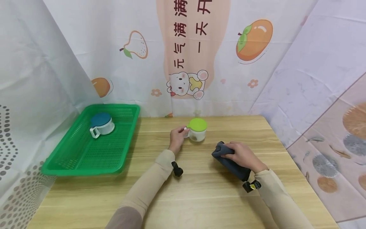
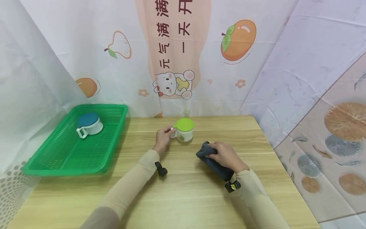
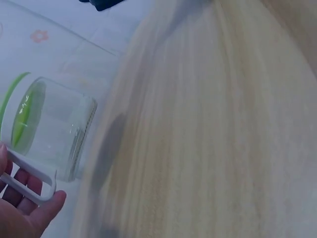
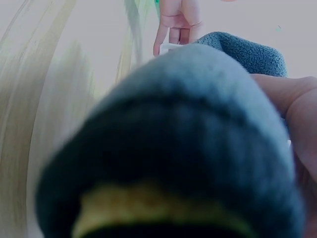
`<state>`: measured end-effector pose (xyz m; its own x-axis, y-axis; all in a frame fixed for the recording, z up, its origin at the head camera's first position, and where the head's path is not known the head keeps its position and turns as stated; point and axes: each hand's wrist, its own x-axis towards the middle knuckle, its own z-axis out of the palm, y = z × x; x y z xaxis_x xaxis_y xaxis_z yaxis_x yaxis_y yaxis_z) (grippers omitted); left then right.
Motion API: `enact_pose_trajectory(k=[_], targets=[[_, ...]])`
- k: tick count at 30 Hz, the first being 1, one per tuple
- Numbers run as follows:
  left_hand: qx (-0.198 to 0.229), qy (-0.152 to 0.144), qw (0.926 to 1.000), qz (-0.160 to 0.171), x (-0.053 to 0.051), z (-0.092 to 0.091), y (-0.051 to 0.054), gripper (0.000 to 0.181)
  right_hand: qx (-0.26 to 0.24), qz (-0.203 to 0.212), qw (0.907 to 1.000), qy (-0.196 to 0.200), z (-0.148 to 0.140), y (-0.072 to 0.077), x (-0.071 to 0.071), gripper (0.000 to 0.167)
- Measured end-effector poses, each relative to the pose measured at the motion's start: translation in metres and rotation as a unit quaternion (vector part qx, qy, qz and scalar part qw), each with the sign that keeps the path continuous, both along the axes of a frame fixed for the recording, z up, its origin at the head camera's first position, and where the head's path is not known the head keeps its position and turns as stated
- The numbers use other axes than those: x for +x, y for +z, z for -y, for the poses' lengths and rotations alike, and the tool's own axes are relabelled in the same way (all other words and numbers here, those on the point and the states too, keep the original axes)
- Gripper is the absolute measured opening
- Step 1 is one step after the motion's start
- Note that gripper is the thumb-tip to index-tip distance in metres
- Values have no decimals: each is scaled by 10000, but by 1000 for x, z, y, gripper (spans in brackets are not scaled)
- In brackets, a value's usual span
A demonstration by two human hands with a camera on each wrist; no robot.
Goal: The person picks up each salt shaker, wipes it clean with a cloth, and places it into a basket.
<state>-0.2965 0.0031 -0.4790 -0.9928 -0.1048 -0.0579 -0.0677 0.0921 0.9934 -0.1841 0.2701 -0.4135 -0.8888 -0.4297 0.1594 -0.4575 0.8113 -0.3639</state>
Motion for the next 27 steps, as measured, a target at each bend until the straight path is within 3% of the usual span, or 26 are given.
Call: enact_pose_trajectory(k=[15,27], targets=[[217,80,9997,52,21,13,15,31,-46,45,10000,-47,5,-1,-2,30],[49,255,9997,-39,40,20,24,30,-168,-163,9997,-61,12,-2,-1,26]])
